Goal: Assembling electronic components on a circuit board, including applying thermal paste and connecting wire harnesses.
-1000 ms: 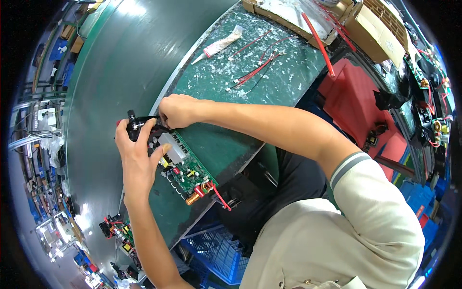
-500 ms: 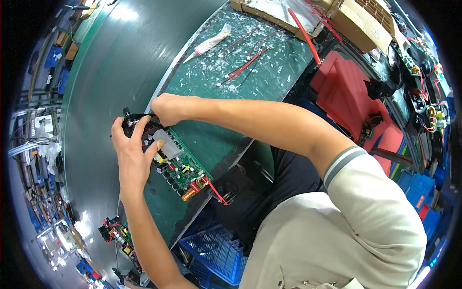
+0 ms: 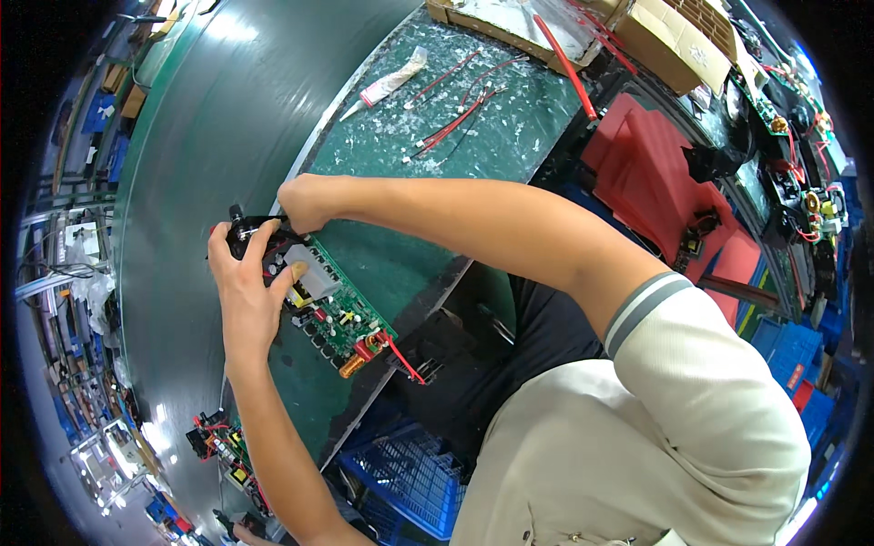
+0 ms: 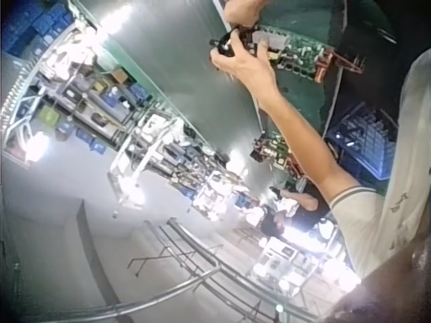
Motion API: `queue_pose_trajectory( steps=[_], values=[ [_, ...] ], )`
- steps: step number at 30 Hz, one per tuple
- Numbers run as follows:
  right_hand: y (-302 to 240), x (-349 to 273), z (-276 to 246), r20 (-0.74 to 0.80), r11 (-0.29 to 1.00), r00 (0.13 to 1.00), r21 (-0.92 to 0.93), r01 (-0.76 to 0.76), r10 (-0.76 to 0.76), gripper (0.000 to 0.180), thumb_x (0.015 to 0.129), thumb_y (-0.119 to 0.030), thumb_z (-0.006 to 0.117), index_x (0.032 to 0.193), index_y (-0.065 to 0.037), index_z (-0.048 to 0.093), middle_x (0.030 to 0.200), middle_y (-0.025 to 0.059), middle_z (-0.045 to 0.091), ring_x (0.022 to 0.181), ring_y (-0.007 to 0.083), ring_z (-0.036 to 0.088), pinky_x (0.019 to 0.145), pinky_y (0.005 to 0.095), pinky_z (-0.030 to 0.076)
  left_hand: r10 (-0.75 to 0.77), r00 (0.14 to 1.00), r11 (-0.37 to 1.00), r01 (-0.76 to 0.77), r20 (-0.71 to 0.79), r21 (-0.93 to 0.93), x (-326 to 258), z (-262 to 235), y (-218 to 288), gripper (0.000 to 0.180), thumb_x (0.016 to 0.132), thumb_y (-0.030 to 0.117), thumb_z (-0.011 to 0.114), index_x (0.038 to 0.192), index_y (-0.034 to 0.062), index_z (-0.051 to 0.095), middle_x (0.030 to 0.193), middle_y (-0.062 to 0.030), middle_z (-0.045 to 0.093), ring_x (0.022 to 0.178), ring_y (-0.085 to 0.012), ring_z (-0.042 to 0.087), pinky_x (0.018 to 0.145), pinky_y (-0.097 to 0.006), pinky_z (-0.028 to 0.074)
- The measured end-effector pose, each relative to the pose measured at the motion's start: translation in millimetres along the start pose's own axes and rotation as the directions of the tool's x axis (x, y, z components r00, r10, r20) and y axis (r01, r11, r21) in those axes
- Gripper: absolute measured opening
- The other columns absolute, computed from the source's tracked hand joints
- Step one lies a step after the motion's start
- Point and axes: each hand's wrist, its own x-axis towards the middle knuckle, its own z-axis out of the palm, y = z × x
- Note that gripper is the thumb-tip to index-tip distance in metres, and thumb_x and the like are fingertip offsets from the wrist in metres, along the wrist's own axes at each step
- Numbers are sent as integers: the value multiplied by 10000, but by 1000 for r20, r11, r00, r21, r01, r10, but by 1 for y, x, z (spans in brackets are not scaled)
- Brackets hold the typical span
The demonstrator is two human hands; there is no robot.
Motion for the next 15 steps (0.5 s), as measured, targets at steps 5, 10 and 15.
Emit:
queue_pose_trajectory(
  steps=[5, 10, 15],
  values=[
    [-18, 8, -14, 275, 984, 945, -93, -155, 175, 161, 807, -147, 703, 891, -11, 725, 837, 131, 714, 766, 208, 705, 648, 401, 555, 10, 1000, 1000, -11, 21, 8, 4, 1, -3, 575, 709, 138, 820, 1241, 119, 603, 1416, -222, 334, 1294, -417, 390, 1065, -463, 365],
    [-26, 31, -21, 506, 907, 862, -376, 189, 30, 197, 859, -191, 701, 1036, -104, 704, 860, 55, 720, 735, 205, 686, 681, 390, 555, -42, 996, 998, 45, 79, -40, 15, -3, -10, 589, 697, 146, 833, 1239, 112, 605, 1412, -199, 346, 1272, -394, 419, 1048, -449, 392],
    [-40, 37, -23, 570, 885, 812, -434, 168, 125, 154, 876, -239, 699, 968, -116, 700, 838, 25, 709, 680, 180, 647, 652, 349, 536, 2, 992, 999, 4, 129, -41, 17, -8, -24, 615, 661, 121, 847, 1228, 113, 607, 1381, -183, 376, 1256, -389, 430, 1040, -438, 399]
  ],
)
